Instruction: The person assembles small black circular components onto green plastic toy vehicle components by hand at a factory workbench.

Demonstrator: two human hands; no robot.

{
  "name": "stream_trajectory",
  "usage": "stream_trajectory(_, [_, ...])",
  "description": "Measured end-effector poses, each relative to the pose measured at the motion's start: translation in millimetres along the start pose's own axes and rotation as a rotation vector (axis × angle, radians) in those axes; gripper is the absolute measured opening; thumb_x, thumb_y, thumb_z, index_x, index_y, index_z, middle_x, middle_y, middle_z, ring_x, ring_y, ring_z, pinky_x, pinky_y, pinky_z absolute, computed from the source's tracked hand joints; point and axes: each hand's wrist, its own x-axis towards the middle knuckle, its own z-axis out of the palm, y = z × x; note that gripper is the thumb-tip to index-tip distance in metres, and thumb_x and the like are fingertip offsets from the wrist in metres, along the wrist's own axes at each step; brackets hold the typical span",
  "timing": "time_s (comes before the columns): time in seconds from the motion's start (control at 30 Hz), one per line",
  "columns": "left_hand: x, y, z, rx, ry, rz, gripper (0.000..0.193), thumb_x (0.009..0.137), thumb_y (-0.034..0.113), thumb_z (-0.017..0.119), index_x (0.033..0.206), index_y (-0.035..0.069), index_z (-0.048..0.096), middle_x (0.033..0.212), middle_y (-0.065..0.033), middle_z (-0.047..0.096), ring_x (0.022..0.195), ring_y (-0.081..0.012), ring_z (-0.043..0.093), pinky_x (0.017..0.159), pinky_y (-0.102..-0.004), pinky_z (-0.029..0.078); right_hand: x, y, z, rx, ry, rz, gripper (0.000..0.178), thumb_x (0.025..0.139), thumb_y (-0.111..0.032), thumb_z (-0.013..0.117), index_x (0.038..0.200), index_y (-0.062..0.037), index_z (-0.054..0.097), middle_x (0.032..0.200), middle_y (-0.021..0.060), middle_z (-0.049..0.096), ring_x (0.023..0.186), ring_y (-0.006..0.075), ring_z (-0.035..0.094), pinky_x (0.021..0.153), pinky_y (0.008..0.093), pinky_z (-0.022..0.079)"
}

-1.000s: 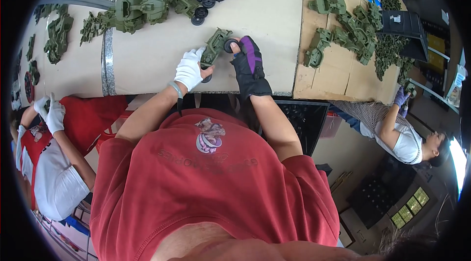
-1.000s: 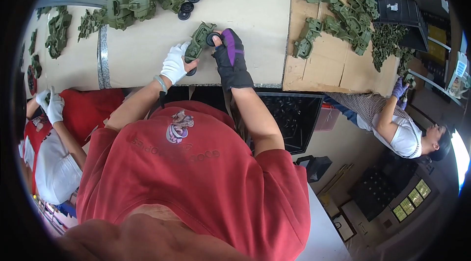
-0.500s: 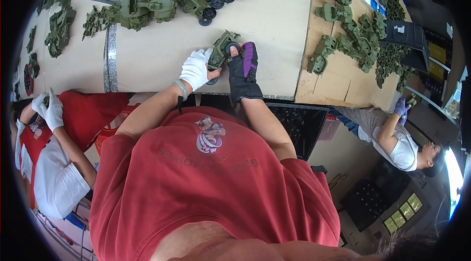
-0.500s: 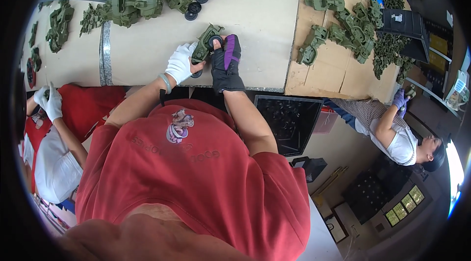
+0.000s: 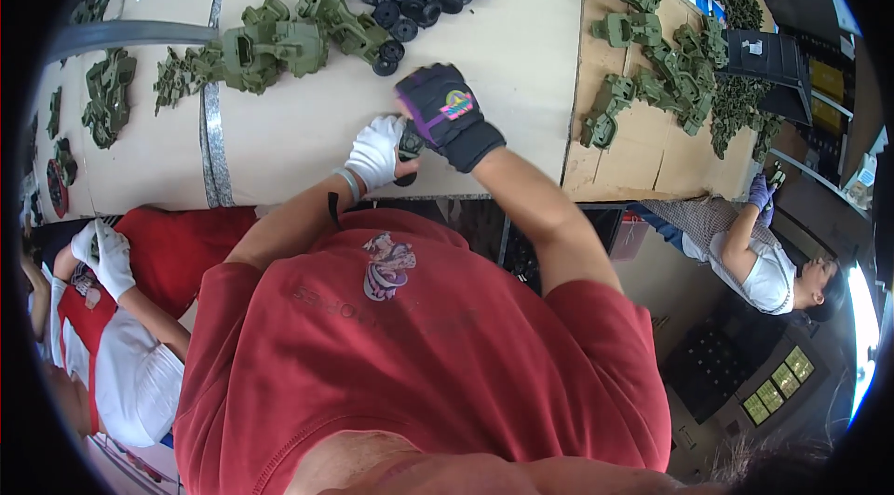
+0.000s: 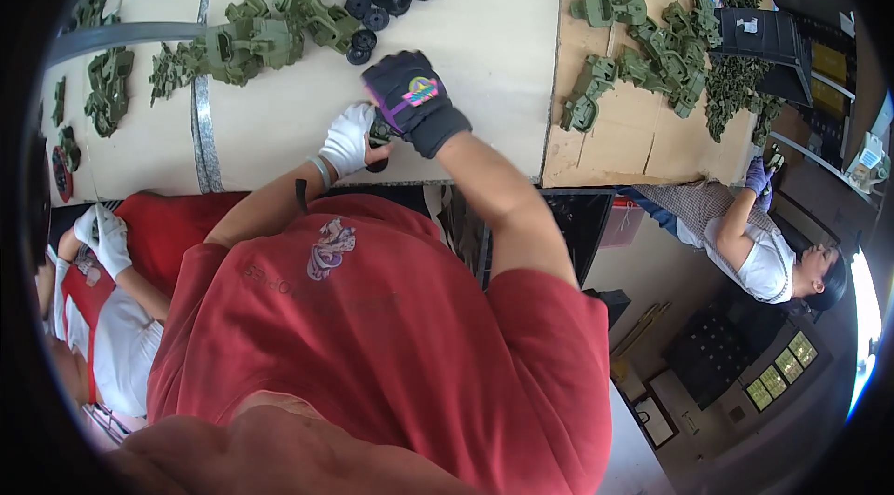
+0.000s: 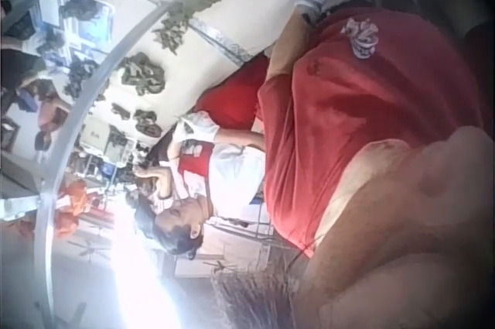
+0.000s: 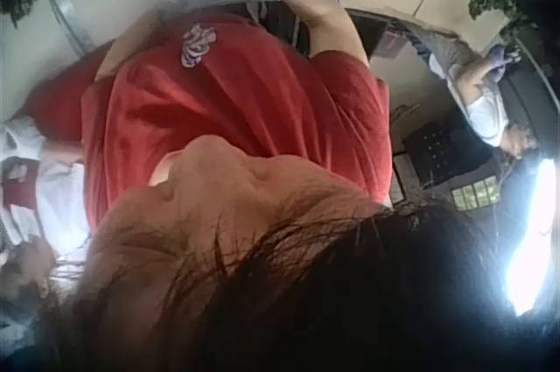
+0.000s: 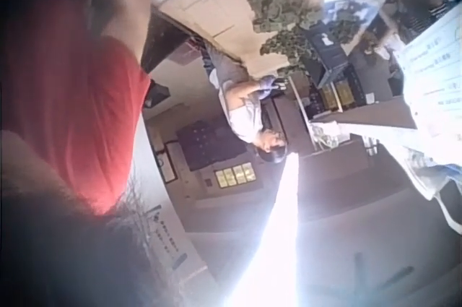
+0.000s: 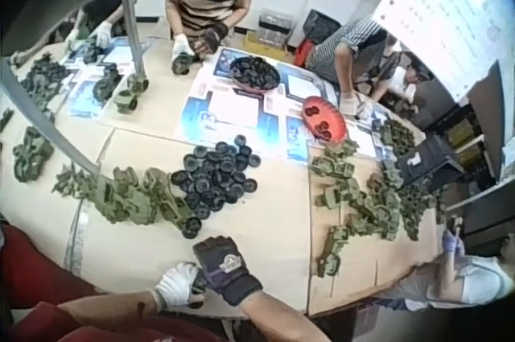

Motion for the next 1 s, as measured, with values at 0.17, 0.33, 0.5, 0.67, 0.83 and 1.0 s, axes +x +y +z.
stream_trajectory(0.17, [4.7, 13.0, -22.5, -0.116, -0.071, 0.018, 0.073, 0.081, 0.052, 0.082, 0.127, -0.002, 0.063, 0.119, -0.0219, 0.065, 0.114, -0.0433, 0.062, 0.102, -0.0508, 0.051, -7.7, 4.7, 41.8, 0.261, 0.607, 0.785, 0.021, 0.087, -0.027, 0.071, 0.097, -0.0079, 0.072, 0.095, 0.0176, 0.073, 0.092, 0.0409, 0.07, 0.081, 0.0536, 0.054])
stream_trajectory(0.33, [0.5, -0.9, -1.6, -0.119, -0.061, 0.016, 0.07, 0.079, 0.045, 0.085, 0.126, -0.001, 0.062, 0.116, -0.021, 0.065, 0.11, -0.0422, 0.062, 0.096, -0.0515, 0.052, 4.2, 3.3, -4.5, -0.032, -0.032, 0.032, 0.019, 0.088, -0.025, 0.068, 0.099, -0.0111, 0.071, 0.096, 0.0162, 0.072, 0.094, 0.0375, 0.07, 0.083, 0.0508, 0.053])
stream_trajectory(0.5, [6.9, 4.1, -14.1, -0.139, -0.039, 0.06, 0.07, 0.078, 0.046, 0.086, 0.127, 0.001, 0.063, 0.114, -0.021, 0.065, 0.11, -0.0422, 0.063, 0.096, -0.0515, 0.053, -5.8, 9.5, 27.3, 0.047, 0.203, 0.565, 0.017, 0.094, -0.021, 0.063, 0.102, -0.007, 0.069, 0.095, 0.0192, 0.07, 0.094, 0.0415, 0.069, 0.083, 0.0543, 0.053])
stream_trajectory(0.67, [1.8, 8.2, -25.5, -0.133, -0.12, -0.06, 0.071, 0.079, 0.052, 0.087, 0.124, 0.001, 0.067, 0.115, -0.0206, 0.068, 0.112, -0.0419, 0.064, 0.097, -0.0518, 0.053, -7.7, -0.2, 33.7, 0.439, 0.449, 0.859, 0.017, 0.101, -0.02, 0.063, 0.1, -0.0035, 0.066, 0.097, 0.0228, 0.07, 0.093, 0.0454, 0.067, 0.083, 0.0569, 0.054])
stream_trajectory(0.83, [-3.1, -3.6, -48.3, -0.306, -0.336, -0.322, 0.074, 0.078, 0.059, 0.091, 0.11, -0.005, 0.071, 0.112, -0.0218, 0.069, 0.098, -0.039, 0.067, 0.084, -0.0473, 0.055, 31.0, -0.1, -19.0, 0.19, 0.264, 0.476, 0.029, 0.089, -0.022, 0.078, 0.111, -0.0058, 0.069, 0.103, 0.0209, 0.072, 0.101, 0.044, 0.068, 0.088, 0.0523, 0.053])
stream_trajectory(1.0, [-24.9, -13.4, -19.7, -0.362, -0.12, -0.231, 0.046, 0.086, 0.032, 0.091, 0.112, -0.001, 0.071, 0.111, -0.0216, 0.067, 0.1, -0.0384, 0.067, 0.089, -0.0451, 0.056, 90.2, -20.5, -1.9, 0.01, 0.104, 0.465, 0.03, 0.086, -0.021, 0.078, 0.113, -0.0086, 0.072, 0.104, 0.0151, 0.075, 0.106, 0.037, 0.072, 0.089, 0.0521, 0.057])
